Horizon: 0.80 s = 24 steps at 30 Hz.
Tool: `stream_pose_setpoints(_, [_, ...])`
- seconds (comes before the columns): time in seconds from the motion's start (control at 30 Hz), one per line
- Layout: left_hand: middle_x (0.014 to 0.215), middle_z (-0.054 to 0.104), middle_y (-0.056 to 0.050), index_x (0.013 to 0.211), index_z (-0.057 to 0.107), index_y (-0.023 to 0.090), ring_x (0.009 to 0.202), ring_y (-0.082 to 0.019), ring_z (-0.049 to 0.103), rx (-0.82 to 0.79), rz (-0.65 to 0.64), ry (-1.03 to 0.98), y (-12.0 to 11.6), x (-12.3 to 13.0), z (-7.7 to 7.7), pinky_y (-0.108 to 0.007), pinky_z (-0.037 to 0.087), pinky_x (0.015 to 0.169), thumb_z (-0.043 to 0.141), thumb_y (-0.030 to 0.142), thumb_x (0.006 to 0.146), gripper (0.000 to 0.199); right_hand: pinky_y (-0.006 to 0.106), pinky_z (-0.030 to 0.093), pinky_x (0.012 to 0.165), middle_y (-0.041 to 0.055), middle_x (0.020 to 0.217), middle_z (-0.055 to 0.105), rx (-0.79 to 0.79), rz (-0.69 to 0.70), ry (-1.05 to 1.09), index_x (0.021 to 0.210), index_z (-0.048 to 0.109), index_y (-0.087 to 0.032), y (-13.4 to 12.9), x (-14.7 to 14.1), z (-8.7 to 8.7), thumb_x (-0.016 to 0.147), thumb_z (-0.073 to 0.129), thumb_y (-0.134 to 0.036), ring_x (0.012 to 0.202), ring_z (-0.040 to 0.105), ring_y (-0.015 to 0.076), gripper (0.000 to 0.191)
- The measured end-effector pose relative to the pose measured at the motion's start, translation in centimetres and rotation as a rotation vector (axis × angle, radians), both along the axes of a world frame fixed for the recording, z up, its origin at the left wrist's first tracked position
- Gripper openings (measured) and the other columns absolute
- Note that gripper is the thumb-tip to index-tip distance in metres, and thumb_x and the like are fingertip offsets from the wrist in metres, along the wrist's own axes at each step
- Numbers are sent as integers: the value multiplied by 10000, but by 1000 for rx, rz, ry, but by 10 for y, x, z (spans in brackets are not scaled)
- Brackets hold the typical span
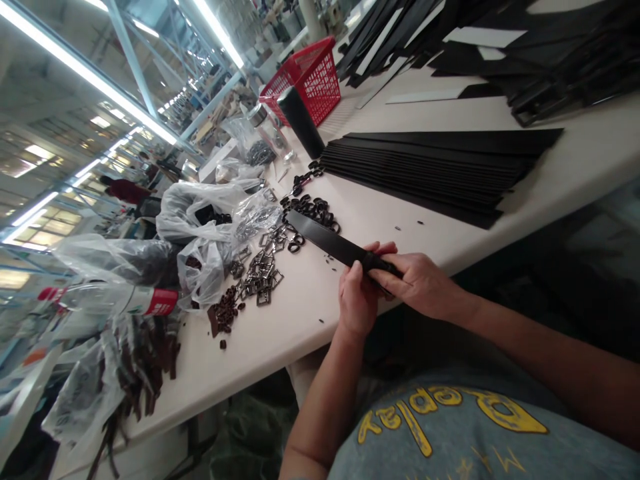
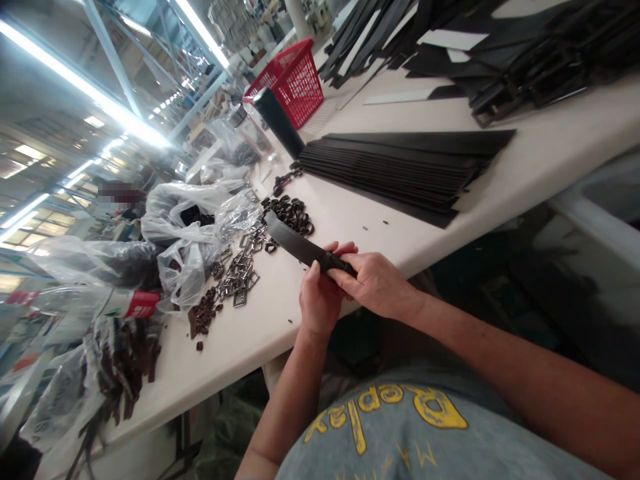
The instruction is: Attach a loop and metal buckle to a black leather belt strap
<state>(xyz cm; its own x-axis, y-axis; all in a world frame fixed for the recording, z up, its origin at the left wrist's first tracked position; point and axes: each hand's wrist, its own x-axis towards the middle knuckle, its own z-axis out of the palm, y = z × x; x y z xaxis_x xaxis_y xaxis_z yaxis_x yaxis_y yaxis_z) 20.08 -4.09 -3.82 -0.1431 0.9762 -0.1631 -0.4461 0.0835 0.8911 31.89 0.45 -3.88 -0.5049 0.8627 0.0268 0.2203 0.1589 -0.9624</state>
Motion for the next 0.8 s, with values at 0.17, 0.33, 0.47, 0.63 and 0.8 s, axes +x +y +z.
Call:
stream_pose_setpoints(0.17, [1338, 649, -140, 1284, 616, 235, 1043, -314, 663, -1, -79, -16, -3, -4, 0, -271, 488, 551, 683, 488, 750, 595, 278, 521, 506, 11, 596, 615, -263, 85, 188, 698, 562, -215, 4, 4, 4, 818, 608, -552, 535, 607, 167, 361])
stream_pose_setpoints(0.33, [1319, 661, -123, 1287, 615, 250, 777, -216, 673, -10, -16, 51, -3, 1, -6, -289, 488, 561, 669, 501, 792, 557, 258, 510, 497, 5, 575, 609, -332, 152, 264, 702, 591, -198, 8, 8, 0, 798, 633, -616, 531, 585, 145, 431])
stream_pose_setpoints(0.47, [1283, 684, -114, 1271, 621, 246, 879, -243, 688, 19, 45, 95, -3, 3, -11, -274, 502, 574, 632, 504, 831, 510, 267, 549, 547, 12, 649, 639, -357, 205, 274, 743, 609, -183, 10, 10, -2, 766, 681, -597, 587, 621, 153, 421])
stream_pose_setpoints(0.63, [1275, 690, -114, 1263, 616, 245, 826, -229, 686, 15, 39, 17, -1, 2, -7, -242, 445, 468, 645, 507, 815, 520, 281, 553, 501, 3, 642, 630, -323, 141, 186, 733, 567, -203, 8, 6, 2, 814, 629, -531, 527, 625, 159, 343])
stream_pose_setpoints(0.8, [1198, 722, -101, 1207, 608, 243, 757, -201, 679, -53, 145, 10, 2, 4, -5, -290, 517, 549, 722, 564, 760, 562, 264, 489, 481, 18, 592, 670, -103, 130, -11, 764, 593, -210, 7, -1, 4, 883, 539, -410, 487, 638, 176, 239])
